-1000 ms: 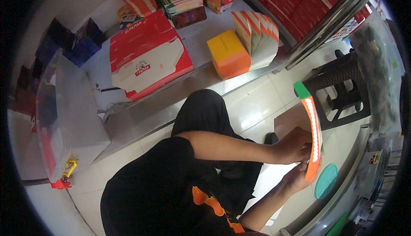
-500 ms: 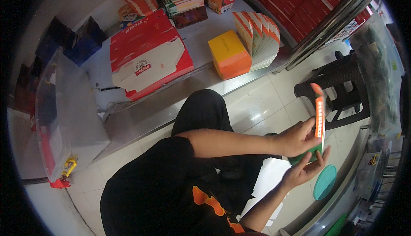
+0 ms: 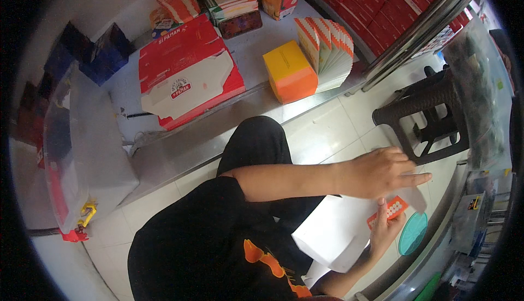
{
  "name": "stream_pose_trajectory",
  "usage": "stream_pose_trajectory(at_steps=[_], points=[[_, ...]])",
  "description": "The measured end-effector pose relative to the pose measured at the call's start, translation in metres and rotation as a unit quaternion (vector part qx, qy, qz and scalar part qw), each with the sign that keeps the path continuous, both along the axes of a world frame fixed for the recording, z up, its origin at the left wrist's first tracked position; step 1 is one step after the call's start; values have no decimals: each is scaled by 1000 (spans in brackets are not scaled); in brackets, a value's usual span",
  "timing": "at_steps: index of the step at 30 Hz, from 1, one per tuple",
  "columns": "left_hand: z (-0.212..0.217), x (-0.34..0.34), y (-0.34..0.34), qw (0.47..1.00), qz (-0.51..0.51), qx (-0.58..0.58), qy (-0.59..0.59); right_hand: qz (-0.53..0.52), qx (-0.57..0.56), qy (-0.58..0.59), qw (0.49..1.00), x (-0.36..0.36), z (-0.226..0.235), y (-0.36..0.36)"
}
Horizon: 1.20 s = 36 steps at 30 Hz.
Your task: The person assembles small paper boxes by folding flat sheets and tucking flaps into slots. They repeatedly pick up sheets, fold them into box shapes, and place the finished boxes on a nearby shelf.
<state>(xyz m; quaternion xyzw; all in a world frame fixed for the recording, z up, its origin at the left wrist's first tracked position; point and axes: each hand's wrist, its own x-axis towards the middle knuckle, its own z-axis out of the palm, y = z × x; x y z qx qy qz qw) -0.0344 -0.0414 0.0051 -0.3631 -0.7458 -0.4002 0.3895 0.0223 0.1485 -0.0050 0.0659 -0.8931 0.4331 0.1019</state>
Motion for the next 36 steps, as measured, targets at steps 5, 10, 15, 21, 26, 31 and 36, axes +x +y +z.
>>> stream_pose_trajectory(at_steps=[5,10,15,21,26,31,36], points=[[-12,-6,-11,988,-73,0,-133,-84,-266,55,959,7,19,-13],[-14,-7,-13,980,-140,47,-130,-68,-330,-6,941,13,36,-12],[-5,-5,-18,994,-33,43,-98,-37,-341,48,938,23,27,-15],[-3,12,5,965,51,229,-119,-47,-238,120,963,23,14,-31],[-10,19,17,805,-263,389,-362,-61,-2,285,957,14,2,-42],[-11,20,17,764,-353,375,-389,-108,-139,248,953,10,7,-44],[-13,16,16,845,-307,318,-301,-114,-124,216,962,10,14,-45]])
